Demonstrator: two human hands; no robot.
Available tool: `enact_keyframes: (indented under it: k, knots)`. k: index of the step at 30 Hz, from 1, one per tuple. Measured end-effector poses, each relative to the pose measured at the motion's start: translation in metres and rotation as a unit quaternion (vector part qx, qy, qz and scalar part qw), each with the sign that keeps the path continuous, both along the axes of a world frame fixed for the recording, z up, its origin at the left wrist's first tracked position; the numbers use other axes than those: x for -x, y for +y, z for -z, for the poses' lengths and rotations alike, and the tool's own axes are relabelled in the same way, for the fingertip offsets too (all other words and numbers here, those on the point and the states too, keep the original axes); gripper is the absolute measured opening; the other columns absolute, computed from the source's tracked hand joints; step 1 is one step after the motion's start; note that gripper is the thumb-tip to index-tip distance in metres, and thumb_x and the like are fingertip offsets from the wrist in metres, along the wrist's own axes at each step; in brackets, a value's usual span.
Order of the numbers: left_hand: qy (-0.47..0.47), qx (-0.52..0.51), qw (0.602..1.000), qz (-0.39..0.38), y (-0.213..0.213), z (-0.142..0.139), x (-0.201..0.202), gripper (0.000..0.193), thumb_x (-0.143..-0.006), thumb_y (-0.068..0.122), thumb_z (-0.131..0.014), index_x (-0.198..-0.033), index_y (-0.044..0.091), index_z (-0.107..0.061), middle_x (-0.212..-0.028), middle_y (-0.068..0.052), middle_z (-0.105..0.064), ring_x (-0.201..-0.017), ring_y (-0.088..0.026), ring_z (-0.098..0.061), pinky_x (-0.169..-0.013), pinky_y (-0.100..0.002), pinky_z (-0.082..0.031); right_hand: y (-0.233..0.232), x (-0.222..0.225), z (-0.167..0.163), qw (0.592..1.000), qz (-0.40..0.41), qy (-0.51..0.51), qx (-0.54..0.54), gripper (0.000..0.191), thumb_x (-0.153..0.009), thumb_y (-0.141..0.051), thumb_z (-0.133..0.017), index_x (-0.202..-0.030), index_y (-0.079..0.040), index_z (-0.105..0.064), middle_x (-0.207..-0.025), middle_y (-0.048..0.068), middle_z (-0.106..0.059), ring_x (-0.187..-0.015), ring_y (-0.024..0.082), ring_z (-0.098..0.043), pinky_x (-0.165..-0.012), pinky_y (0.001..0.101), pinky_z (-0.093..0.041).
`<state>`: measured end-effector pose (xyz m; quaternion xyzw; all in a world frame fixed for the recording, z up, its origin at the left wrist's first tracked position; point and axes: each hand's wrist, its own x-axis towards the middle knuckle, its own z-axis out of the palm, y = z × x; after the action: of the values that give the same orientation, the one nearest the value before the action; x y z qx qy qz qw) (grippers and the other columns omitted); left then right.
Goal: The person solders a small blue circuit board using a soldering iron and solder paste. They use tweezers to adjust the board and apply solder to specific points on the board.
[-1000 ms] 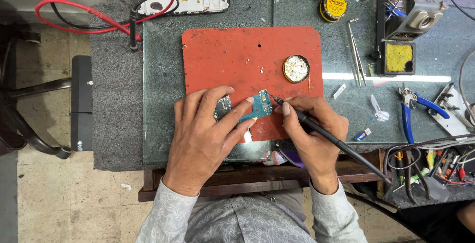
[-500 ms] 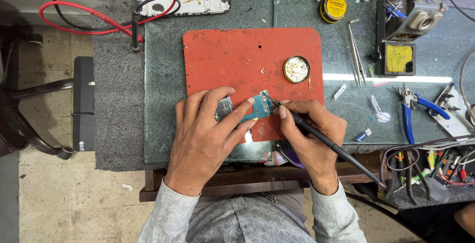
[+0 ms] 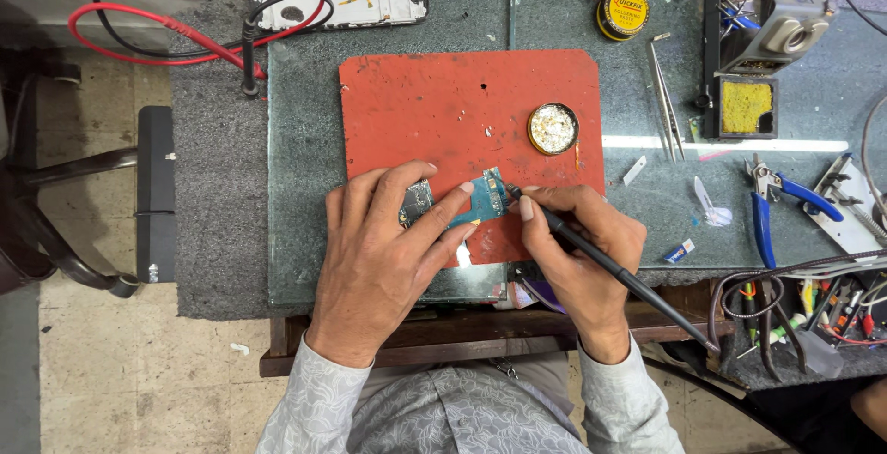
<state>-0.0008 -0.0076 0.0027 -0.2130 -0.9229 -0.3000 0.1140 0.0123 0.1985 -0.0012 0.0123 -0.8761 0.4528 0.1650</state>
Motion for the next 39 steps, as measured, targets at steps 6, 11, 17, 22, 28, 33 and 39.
enact_keyframes:
  k: [6,11,17,22,28,33,39]
  knots:
    - [0.000,-0.003,1.000,0.000,-0.0003,0.0006,-0.0004,0.039,-0.088,0.038,-0.078,-0.123,0.022,-0.075,-0.128,-0.002,-0.056,-0.116,-0.023,-0.051,-0.096,-0.044,-0.042,-0.0002,-0.0001,0.0001,1.000,-0.009,0.009,0.002,0.008,-0.094,-0.005,-0.078,-0.100,-0.001,-0.073,-0.086,0.005,-0.075,-0.070,0.005,-0.066,-0.063,0.0196,-0.050]
    - [0.005,0.000,1.000,0.000,-0.0003,0.0010,-0.0006,0.040,-0.089,0.037,-0.078,-0.125,0.022,-0.075,-0.129,-0.003,-0.056,-0.116,-0.024,-0.051,-0.095,-0.044,-0.042,0.0002,-0.0004,0.0003,1.000,-0.003,0.007,-0.002,0.009,-0.094,-0.005,-0.078,-0.100,0.000,-0.073,-0.085,0.005,-0.075,-0.069,0.005,-0.065,-0.062,0.0200,-0.050]
    - [0.005,0.002,1.000,-0.001,-0.0004,0.0011,-0.0005,0.039,-0.088,0.037,-0.077,-0.124,0.022,-0.075,-0.128,-0.003,-0.056,-0.117,-0.024,-0.051,-0.096,-0.044,-0.042,0.0004,-0.0008,0.0012,1.000,-0.003,0.013,-0.005,0.008,-0.094,-0.004,-0.077,-0.098,0.000,-0.072,-0.084,0.005,-0.074,-0.068,0.005,-0.065,-0.062,0.0201,-0.049]
    - [0.003,0.000,1.000,-0.001,0.0002,-0.0001,-0.0013,0.039,-0.089,0.037,-0.077,-0.125,0.021,-0.075,-0.128,-0.003,-0.056,-0.117,-0.024,-0.051,-0.096,-0.044,-0.042,0.0005,-0.0009,0.0013,1.000,0.011,0.005,-0.003,0.008,-0.093,-0.004,-0.078,-0.097,0.000,-0.072,-0.080,0.005,-0.074,-0.064,0.005,-0.063,-0.059,0.0204,-0.047]
    - [0.006,0.003,1.000,-0.001,0.0003,-0.0007,-0.0007,0.039,-0.089,0.037,-0.078,-0.124,0.021,-0.075,-0.128,-0.003,-0.056,-0.116,-0.024,-0.051,-0.095,-0.043,-0.042,0.0011,-0.0005,0.0013,1.000,0.005,0.004,-0.007,0.008,-0.093,-0.005,-0.077,-0.097,0.000,-0.073,-0.080,0.005,-0.074,-0.064,0.006,-0.064,-0.059,0.0207,-0.047]
    - [0.007,0.004,1.000,-0.002,0.0005,-0.0004,-0.0009,0.039,-0.088,0.037,-0.078,-0.124,0.022,-0.075,-0.128,-0.003,-0.056,-0.116,-0.024,-0.051,-0.095,-0.043,-0.042,0.0009,-0.0001,0.0020,1.000,0.005,0.003,-0.003,0.008,-0.093,-0.005,-0.078,-0.097,0.000,-0.073,-0.080,0.006,-0.073,-0.064,0.006,-0.063,-0.059,0.0207,-0.048]
    - [0.005,0.003,1.000,-0.001,-0.0001,0.0004,-0.0013,0.040,-0.089,0.037,-0.078,-0.125,0.021,-0.075,-0.128,-0.003,-0.056,-0.117,-0.024,-0.051,-0.096,-0.044,-0.042,0.0006,0.0001,0.0027,1.000,0.003,0.014,-0.008,0.008,-0.093,-0.005,-0.078,-0.097,0.000,-0.073,-0.081,0.006,-0.074,-0.066,0.006,-0.064,-0.060,0.0207,-0.049]
